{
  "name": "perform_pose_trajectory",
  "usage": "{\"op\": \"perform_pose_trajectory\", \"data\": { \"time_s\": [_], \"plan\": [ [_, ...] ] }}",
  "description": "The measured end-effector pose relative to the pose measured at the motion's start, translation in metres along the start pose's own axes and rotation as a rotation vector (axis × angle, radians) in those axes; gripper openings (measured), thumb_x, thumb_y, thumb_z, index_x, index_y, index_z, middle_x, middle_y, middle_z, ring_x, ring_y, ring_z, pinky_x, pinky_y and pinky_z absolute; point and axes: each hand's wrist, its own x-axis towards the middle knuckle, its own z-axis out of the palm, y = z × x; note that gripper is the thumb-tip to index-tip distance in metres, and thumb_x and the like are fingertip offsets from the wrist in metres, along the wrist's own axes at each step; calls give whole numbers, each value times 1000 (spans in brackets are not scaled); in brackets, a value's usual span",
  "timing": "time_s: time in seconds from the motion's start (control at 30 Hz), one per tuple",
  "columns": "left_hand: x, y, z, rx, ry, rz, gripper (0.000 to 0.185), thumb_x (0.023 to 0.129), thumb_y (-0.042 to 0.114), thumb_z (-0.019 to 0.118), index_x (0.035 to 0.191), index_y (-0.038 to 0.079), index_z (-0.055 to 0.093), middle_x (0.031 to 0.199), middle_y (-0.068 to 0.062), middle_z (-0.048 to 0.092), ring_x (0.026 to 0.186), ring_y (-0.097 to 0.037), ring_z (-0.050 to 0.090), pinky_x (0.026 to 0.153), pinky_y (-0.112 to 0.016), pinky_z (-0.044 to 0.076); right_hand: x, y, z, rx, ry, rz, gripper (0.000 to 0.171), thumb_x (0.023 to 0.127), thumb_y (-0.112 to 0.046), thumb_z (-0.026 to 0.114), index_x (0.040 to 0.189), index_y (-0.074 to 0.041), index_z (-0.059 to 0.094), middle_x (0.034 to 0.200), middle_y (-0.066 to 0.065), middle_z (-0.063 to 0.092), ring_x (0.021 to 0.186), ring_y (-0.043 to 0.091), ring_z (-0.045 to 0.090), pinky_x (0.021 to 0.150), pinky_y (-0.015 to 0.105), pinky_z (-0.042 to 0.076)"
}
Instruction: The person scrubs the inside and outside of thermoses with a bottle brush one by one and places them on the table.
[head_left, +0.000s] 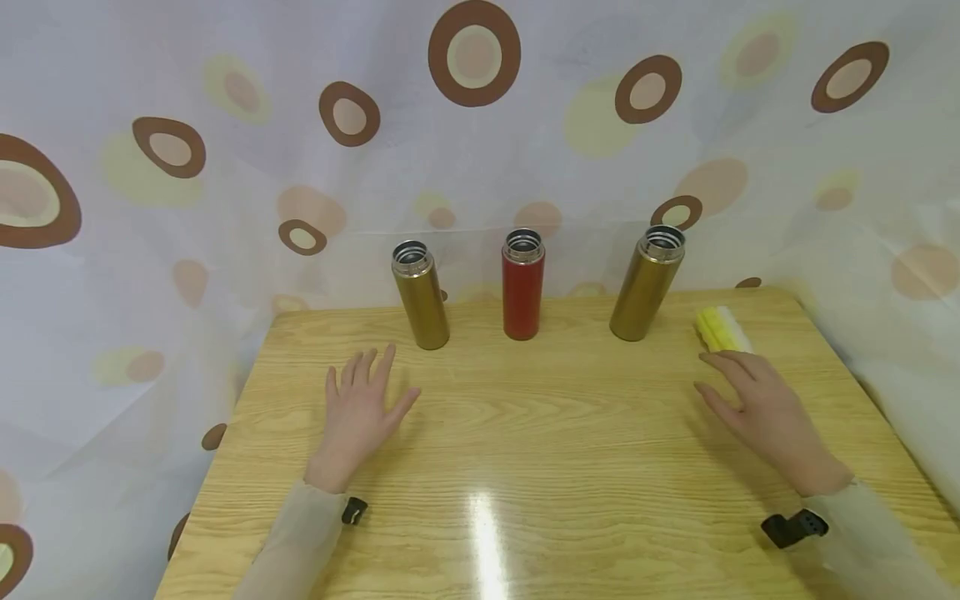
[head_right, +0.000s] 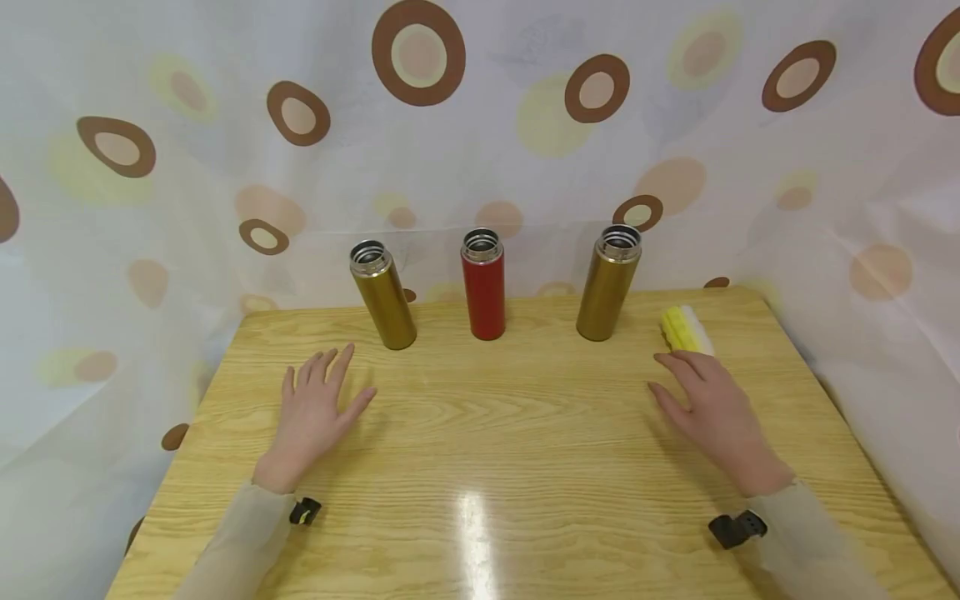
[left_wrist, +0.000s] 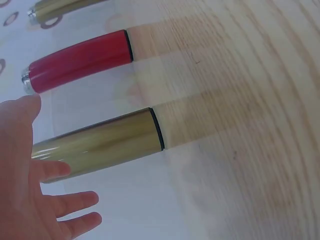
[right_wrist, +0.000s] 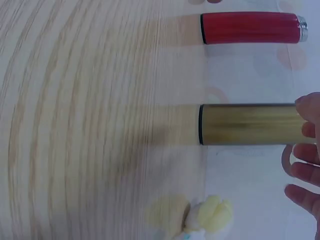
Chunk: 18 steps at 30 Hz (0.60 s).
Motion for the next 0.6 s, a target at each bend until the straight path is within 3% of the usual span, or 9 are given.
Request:
{"op": "perform_pose_trajectory", "data": {
  "time_s": [0.33,0.53,0.6],
  "plan": [
    [-1,4,-1,-8,-12,22,76,101,59,56,158,10,43,150,-26,51,140,-48,44,116,-74,23,-10,19,-23,50,-44,-14,67,109,-55,39,116,4,69,107,18,68,100,35,61,96,6,31],
    [-2,6,0,0,-3,34,72,101,57,59,152,8,49,147,-25,54,137,-47,46,115,-74,25,-20,40,-29,30,-66,-14,68,108,-58,37,116,2,70,106,15,70,95,31,61,86,17,42],
    [-3,6,1,1,-10,30,71,101,58,58,152,8,50,148,-24,54,139,-47,45,115,-74,24,-26,48,-30,8,-75,-10,59,109,-51,43,117,1,70,104,13,71,92,30,61,78,22,45]
  ]
}}
